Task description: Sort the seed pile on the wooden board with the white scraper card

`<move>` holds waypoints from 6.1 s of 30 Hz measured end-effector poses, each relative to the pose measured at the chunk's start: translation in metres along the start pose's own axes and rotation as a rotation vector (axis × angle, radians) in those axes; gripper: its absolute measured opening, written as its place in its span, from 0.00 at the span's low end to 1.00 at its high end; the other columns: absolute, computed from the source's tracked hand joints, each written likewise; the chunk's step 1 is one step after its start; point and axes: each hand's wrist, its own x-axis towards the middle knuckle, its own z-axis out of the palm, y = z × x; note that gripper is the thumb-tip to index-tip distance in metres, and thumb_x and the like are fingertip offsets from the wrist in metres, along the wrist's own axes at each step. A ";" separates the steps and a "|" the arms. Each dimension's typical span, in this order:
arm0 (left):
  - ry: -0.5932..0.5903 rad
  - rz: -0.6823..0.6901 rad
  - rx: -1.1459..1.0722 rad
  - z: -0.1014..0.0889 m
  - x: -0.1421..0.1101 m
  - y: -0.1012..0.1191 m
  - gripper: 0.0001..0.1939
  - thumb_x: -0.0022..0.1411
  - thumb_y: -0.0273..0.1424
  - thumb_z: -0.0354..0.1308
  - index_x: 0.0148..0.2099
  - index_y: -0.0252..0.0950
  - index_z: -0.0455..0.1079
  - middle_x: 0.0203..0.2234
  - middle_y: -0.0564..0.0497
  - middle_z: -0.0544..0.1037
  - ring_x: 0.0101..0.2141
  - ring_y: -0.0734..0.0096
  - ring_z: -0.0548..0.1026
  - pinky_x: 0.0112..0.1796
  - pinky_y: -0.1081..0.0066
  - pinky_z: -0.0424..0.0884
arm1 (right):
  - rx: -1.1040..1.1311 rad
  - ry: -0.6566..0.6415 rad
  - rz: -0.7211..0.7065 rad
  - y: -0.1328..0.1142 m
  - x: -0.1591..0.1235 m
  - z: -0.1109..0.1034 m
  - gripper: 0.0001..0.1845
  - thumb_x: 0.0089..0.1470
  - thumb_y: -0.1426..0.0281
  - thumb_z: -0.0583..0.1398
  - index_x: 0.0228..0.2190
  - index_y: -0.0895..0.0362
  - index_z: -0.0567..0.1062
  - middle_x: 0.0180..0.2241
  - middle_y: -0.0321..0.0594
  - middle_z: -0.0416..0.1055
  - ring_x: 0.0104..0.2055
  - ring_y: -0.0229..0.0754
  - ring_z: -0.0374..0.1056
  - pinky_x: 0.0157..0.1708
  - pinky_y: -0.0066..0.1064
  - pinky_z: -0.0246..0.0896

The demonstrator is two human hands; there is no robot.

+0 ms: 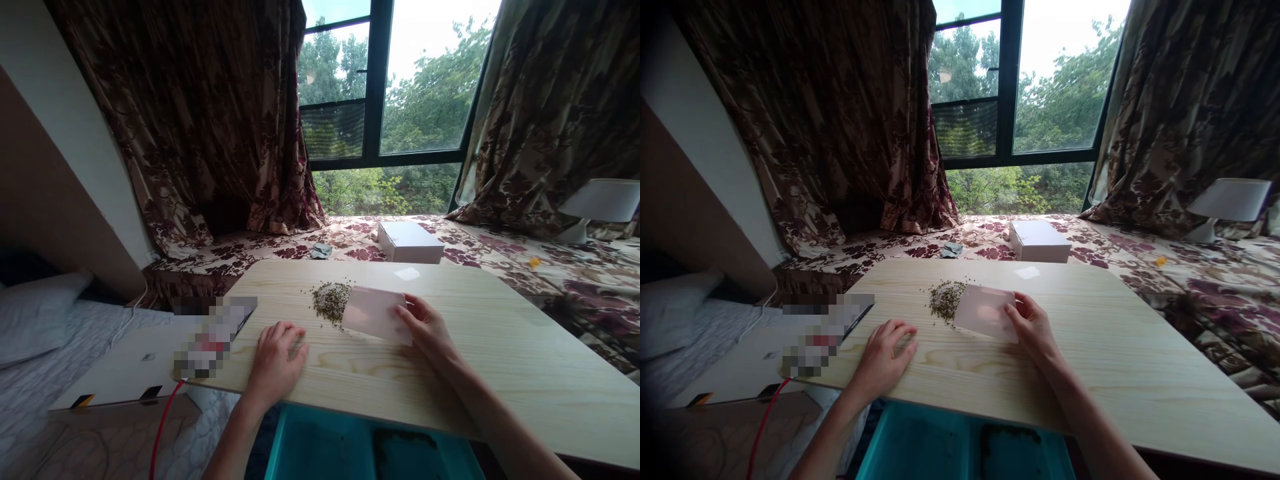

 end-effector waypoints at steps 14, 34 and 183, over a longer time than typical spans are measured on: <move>0.003 -0.001 -0.008 0.000 0.000 -0.001 0.10 0.56 0.33 0.55 0.41 0.42 0.71 0.38 0.50 0.73 0.43 0.62 0.69 0.48 0.57 0.64 | -0.007 -0.023 0.019 -0.007 -0.006 0.001 0.28 0.37 0.55 0.67 0.39 0.57 0.72 0.32 0.42 0.78 0.28 0.42 0.73 0.21 0.28 0.68; -0.004 0.002 -0.002 0.000 0.000 -0.001 0.10 0.57 0.33 0.54 0.41 0.42 0.71 0.38 0.49 0.73 0.43 0.62 0.69 0.48 0.58 0.64 | 0.007 0.006 -0.014 -0.004 -0.004 0.001 0.30 0.35 0.54 0.67 0.40 0.57 0.72 0.33 0.43 0.77 0.32 0.45 0.73 0.22 0.30 0.70; -0.019 -0.014 -0.019 -0.002 0.001 0.003 0.10 0.57 0.33 0.54 0.42 0.42 0.71 0.38 0.49 0.72 0.43 0.61 0.68 0.48 0.56 0.63 | -0.270 -0.068 0.045 -0.032 -0.035 0.015 0.15 0.42 0.63 0.60 0.34 0.56 0.70 0.25 0.39 0.76 0.25 0.43 0.72 0.21 0.30 0.66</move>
